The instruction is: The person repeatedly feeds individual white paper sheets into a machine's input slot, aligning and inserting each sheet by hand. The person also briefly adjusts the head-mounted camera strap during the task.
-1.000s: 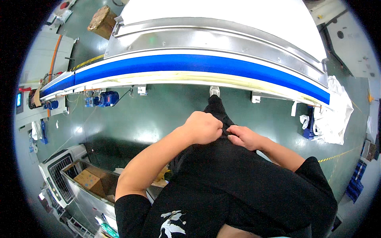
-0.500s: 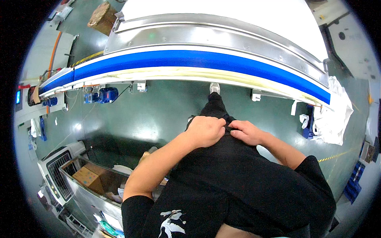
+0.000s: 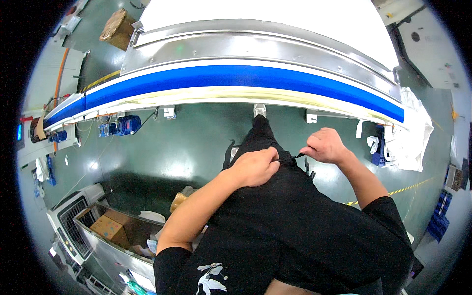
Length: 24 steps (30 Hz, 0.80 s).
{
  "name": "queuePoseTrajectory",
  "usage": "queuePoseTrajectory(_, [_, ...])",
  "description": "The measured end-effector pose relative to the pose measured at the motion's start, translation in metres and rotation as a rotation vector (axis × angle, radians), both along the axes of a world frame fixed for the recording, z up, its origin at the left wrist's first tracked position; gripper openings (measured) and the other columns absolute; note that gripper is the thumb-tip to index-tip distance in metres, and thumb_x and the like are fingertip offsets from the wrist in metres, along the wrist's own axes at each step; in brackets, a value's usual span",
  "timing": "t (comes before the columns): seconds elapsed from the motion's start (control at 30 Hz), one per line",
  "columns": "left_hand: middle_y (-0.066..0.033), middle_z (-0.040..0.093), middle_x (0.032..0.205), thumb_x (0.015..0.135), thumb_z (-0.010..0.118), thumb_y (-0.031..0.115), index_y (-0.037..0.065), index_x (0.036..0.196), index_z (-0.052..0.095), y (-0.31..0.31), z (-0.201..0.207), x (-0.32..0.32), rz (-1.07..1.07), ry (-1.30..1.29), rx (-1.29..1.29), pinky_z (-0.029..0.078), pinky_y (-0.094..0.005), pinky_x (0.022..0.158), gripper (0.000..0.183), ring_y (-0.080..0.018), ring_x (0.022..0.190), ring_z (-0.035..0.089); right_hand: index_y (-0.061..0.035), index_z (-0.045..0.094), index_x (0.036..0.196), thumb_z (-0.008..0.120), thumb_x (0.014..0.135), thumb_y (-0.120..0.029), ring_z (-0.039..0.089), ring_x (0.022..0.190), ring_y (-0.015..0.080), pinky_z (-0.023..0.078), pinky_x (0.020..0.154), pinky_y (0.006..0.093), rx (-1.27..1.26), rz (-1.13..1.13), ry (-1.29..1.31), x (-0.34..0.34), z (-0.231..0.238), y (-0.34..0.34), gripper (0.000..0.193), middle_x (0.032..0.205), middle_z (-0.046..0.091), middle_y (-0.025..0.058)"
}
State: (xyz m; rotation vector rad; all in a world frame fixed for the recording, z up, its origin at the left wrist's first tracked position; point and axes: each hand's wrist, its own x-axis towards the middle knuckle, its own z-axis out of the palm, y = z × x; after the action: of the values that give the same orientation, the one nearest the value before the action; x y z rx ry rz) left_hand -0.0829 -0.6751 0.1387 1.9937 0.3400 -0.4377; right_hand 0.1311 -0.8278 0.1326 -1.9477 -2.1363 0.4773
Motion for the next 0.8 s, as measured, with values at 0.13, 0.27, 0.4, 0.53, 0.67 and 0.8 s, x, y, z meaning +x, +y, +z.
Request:
queuePoseTrajectory(0.13, [-0.0219, 0.06, 0.104, 0.091, 0.045, 0.037, 0.002, 0.108, 0.054, 0.006, 0.003, 0.005, -0.153, -0.021, -0.089, 0.045, -0.0437, 0.086, 0.04, -0.0361, 0.1, 0.057, -0.0131, 0.043, 0.059, 0.063, 0.078, -0.043, 0.052, 0.05, 0.0249, 0.041, 0.05, 0.0358, 0.17, 0.089, -0.115, 0.017, 0.006, 0.0, 0.041, 0.053, 0.048, 0.0049])
queuePoseTrajectory(0.27, [-0.0217, 0.061, 0.103, 0.091, 0.045, 0.045, 0.001, 0.106, 0.055, 0.007, 0.005, 0.007, -0.191, 0.02, -0.069, 0.045, -0.0437, 0.085, 0.048, -0.0376, 0.098, 0.057, -0.0131, 0.044, 0.059, 0.064, 0.078, -0.041, 0.052, 0.051, 0.0238, 0.04, 0.051, 0.0353, 0.215, 0.089, -0.175, 0.027, 0.015, -0.005, 0.039, 0.055, 0.048, 0.0042])
queuePoseTrajectory(0.4, [-0.0208, 0.061, 0.1, 0.09, 0.048, 0.043, 0.003, 0.107, 0.055, 0.013, 0.003, 0.003, -0.151, 0.039, -0.088, 0.046, -0.0426, 0.082, 0.045, -0.037, 0.093, 0.059, -0.0137, 0.045, 0.059, 0.064, 0.078, -0.04, 0.051, 0.052, 0.0233, 0.04, 0.051, 0.0345, 0.255, 0.075, -0.207, 0.029, 0.013, -0.007, 0.038, 0.056, 0.048, 0.003])
queuePoseTrajectory(0.53, [-0.015, 0.063, 0.093, 0.089, 0.054, 0.038, 0.004, 0.105, 0.056, 0.037, 0.008, -0.034, 0.096, 0.046, -0.228, 0.047, -0.0375, 0.078, 0.038, -0.0287, 0.087, 0.061, -0.0138, 0.044, 0.059, 0.064, 0.079, -0.038, 0.05, 0.05, 0.0234, 0.039, 0.05, 0.0339, 0.266, 0.016, -0.23, 0.025, 0.001, -0.002, 0.037, 0.055, 0.046, 0.0027])
queuePoseTrajectory(0.67, [-0.011, 0.061, 0.088, 0.086, 0.058, 0.031, 0.006, 0.096, 0.058, 0.05, 0.011, -0.092, 0.092, 0.05, -0.081, 0.048, -0.0366, 0.072, 0.026, -0.0269, 0.08, 0.061, -0.0135, 0.044, 0.059, 0.065, 0.078, -0.036, 0.05, 0.05, 0.0231, 0.039, 0.049, 0.0339, 0.249, 0.006, -0.235, 0.021, -0.002, 0.001, 0.037, 0.054, 0.045, 0.0033])
queuePoseTrajectory(0.8, [-0.0116, 0.06, 0.086, 0.088, 0.053, 0.023, 0.006, 0.092, 0.055, 0.035, -0.001, -0.113, 0.101, -0.113, 0.25, 0.048, -0.0395, 0.066, 0.018, -0.0303, 0.08, 0.06, -0.0134, 0.045, 0.058, 0.066, 0.078, -0.034, 0.051, 0.05, 0.023, 0.039, 0.049, 0.0341, 0.241, 0.019, -0.208, 0.016, -0.002, 0.009, 0.035, 0.056, 0.049, 0.0042])
